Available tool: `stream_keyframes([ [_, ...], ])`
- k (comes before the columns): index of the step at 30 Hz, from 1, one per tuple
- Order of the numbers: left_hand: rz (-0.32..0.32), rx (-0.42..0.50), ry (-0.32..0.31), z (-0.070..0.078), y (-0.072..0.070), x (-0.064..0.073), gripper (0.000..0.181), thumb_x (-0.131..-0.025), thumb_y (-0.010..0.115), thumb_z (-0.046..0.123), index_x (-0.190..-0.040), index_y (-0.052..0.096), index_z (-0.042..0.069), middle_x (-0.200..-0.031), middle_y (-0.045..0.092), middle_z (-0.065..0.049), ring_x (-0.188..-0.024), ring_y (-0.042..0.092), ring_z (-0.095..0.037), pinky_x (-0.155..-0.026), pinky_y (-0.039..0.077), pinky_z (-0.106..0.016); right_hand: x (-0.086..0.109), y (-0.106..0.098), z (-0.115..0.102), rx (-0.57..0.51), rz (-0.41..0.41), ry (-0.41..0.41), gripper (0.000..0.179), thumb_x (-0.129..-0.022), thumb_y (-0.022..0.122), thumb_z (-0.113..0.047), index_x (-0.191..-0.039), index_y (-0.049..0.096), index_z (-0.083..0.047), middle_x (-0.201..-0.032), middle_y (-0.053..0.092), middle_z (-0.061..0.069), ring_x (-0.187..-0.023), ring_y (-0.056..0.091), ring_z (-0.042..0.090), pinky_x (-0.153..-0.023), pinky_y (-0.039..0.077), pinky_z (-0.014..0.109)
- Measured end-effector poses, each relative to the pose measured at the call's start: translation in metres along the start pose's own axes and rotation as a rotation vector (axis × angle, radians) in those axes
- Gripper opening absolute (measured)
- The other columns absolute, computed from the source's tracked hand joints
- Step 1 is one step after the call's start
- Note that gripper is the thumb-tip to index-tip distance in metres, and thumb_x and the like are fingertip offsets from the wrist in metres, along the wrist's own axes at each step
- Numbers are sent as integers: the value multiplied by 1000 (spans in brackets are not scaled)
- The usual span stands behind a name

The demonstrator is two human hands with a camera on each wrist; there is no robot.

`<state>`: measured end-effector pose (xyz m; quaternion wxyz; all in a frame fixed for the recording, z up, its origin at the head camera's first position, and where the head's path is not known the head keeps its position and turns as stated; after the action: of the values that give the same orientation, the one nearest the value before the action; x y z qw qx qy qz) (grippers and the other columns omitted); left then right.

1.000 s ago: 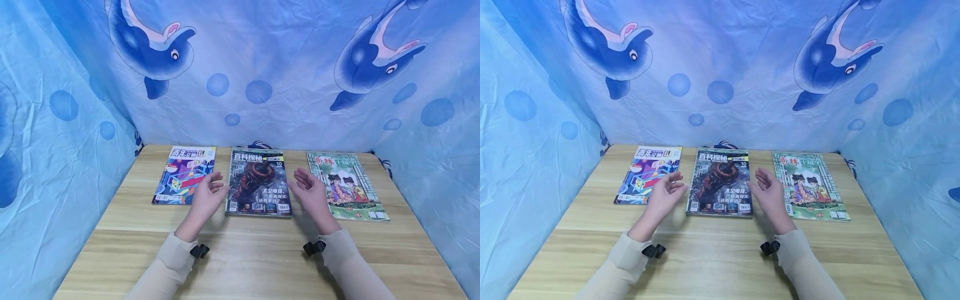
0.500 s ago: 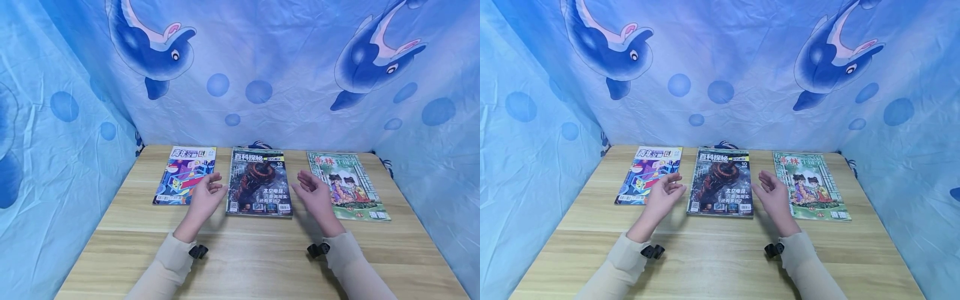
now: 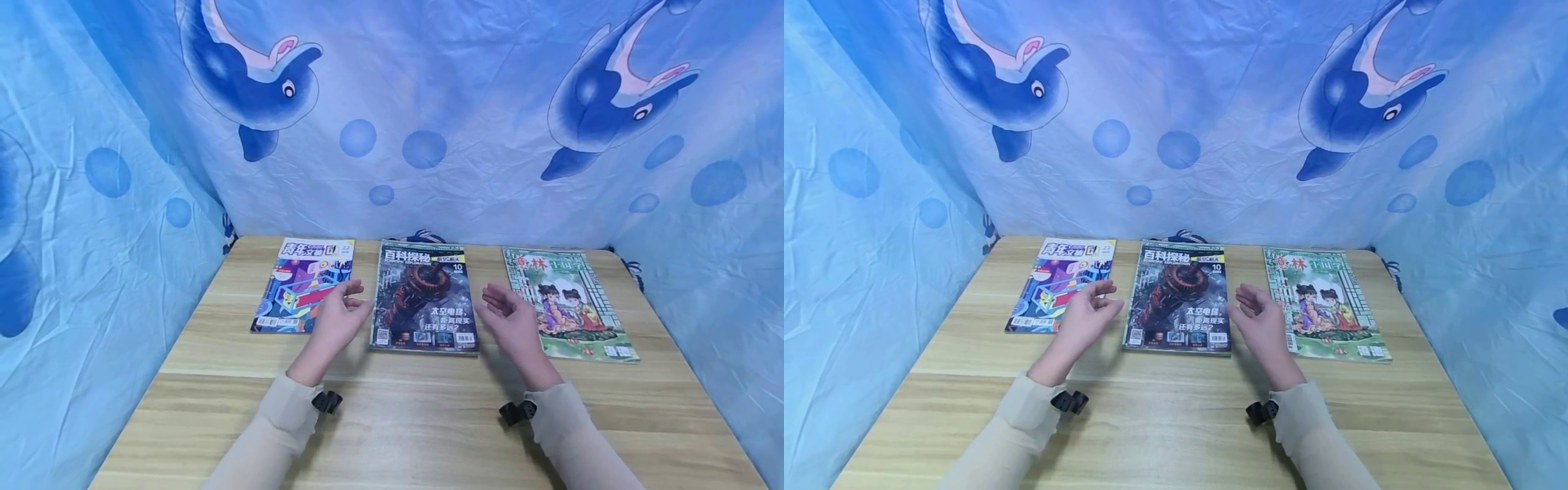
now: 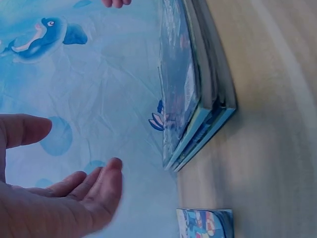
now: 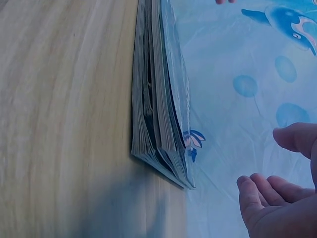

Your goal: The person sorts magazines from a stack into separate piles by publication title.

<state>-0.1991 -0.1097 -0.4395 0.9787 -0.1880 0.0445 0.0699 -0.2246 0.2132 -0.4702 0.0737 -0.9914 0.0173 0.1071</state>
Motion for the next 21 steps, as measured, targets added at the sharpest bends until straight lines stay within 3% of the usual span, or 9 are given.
stream_keyframes([
  [11, -66, -24, -86, 1, 6, -22, 57, -94, 71, 18, -142, 50, -6, -134, 59, -23, -111, 63, -31, -88, 55, -44, 2, 4, 3, 25, -8, 59, 56, -89, 77, -3, -138, 52, 11, -132, 57, 30, -120, 59, 36, -96, 49, 23],
  [21, -82, -98, -121, -7, 18, -56, 60, -95, 69, 21, -144, 48, -7, -132, 58, -23, -115, 60, -35, -95, 51, -47, 4, 6, 6, 74, -24, 132, 59, -90, 77, -6, -140, 51, 9, -132, 58, 27, -118, 60, 33, -92, 51, 21],
])
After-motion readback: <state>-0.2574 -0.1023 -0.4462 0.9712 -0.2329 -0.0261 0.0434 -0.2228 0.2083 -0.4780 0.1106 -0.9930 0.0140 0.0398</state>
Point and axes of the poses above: each hand's wrist, its own x-axis away from the middle knuckle, its own y-axis out of the palm, z = x × y, the point moved 2 cm from there along -x, towards the middle knuckle
